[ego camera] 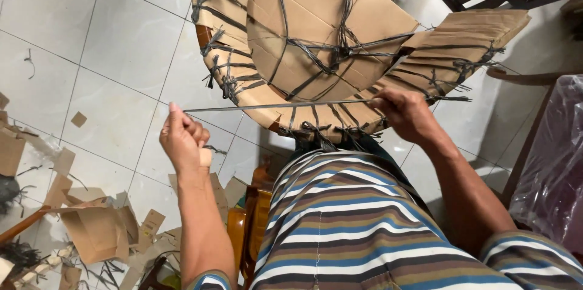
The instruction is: Wrapping a wooden chair frame with protective cardboard and securing it with plastic ties.
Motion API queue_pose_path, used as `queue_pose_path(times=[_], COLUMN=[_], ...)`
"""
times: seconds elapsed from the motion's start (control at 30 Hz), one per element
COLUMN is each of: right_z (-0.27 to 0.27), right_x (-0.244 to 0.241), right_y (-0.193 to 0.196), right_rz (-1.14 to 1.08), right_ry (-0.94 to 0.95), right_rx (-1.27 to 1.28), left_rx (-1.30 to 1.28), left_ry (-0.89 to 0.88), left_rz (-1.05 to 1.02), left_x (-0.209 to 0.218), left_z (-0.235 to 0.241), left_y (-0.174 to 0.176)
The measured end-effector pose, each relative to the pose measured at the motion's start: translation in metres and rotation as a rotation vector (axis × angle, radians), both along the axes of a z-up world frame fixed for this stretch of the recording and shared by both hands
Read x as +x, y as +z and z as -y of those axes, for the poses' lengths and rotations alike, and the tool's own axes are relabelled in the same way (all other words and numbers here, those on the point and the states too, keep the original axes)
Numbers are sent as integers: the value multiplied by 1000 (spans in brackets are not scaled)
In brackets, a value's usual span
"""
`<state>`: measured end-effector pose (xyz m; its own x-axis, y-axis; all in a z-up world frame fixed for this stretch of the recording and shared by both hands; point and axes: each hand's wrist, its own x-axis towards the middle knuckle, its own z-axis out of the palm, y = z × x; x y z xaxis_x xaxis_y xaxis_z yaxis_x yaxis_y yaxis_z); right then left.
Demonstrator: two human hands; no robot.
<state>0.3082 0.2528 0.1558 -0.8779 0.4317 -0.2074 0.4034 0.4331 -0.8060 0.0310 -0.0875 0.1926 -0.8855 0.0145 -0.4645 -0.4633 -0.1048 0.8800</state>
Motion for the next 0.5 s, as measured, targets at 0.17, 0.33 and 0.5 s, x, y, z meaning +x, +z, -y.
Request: queue_pose_path(times=[0.17,0.33,0.5], right_z=[-28,-56,-61], right_x=[23,80,113], right_y=[39,7,-2], right_rz=[193,163,66], right_ry=[-189,-323,-673], right_rx=[66,192,256], left_rx=[69,111,155], left_ry=[103,58,-338], left_rz=[91,151,193], left_x=[-22,-18,-13], left_z=[10,9,4], left_y=[-7,2,18])
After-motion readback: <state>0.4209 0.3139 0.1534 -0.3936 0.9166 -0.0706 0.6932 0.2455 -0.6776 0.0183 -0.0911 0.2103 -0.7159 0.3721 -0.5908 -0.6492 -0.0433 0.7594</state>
